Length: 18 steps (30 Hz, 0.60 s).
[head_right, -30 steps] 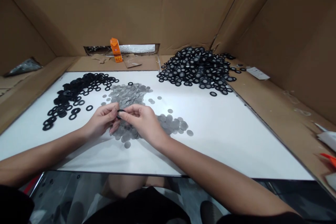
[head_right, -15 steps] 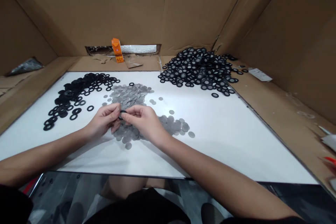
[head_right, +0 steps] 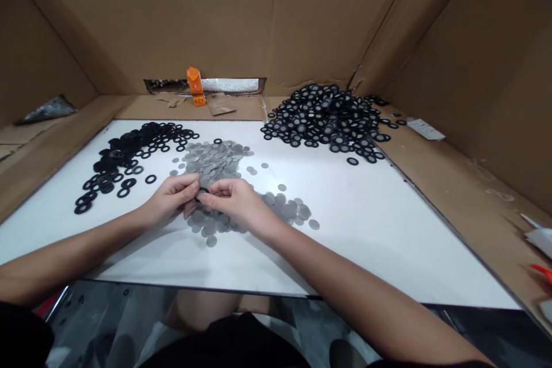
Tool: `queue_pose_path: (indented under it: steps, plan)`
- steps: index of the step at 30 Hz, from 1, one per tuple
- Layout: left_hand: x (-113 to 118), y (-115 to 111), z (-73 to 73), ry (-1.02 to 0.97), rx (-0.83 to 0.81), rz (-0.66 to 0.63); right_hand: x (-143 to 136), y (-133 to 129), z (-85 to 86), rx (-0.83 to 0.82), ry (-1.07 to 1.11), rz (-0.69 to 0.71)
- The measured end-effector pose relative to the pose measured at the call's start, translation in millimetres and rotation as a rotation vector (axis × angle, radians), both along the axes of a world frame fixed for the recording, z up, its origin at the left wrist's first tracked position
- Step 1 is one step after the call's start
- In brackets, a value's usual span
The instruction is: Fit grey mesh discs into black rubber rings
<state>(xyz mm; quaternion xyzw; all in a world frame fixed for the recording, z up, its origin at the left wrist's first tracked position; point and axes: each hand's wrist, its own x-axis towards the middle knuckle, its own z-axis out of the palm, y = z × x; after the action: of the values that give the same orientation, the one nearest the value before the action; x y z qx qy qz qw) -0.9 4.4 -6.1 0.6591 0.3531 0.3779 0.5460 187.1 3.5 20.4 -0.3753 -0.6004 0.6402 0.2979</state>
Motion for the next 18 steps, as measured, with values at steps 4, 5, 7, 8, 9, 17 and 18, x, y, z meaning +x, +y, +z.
queue_pose_path:
  steps: [4, 5, 7, 8, 9, 17, 18]
  plan:
    - [2.3, -1.8, 4.8, 0.012, -0.061, -0.078, 5.6, 3.9, 6.2, 0.015, -0.074, 0.040]
    - [3.2, -3.0, 5.8, 0.000, -0.064, -0.072, 6.0, 3.7, 7.0, 0.034, -0.063, 0.029]
    - [4.8, -5.4, 7.5, -0.013, -0.047, -0.051, 5.4, 2.2, 7.5, 0.078, -0.022, -0.006]
    - [5.3, -6.6, 8.0, -0.011, -0.033, -0.045, 4.6, 1.3, 7.3, 0.095, -0.001, -0.024]
    - [5.6, -7.6, 8.3, -0.006, -0.018, -0.041, 3.8, 0.3, 6.9, 0.105, 0.016, -0.040]
    - [5.9, -12.2, 5.4, -0.059, 0.088, 0.068, -1.1, -7.5, 4.5, 0.165, 0.019, -0.124]
    - [5.9, -12.9, 5.4, -0.043, 0.117, 0.090, -1.6, -8.8, 3.5, 0.189, 0.016, -0.143]
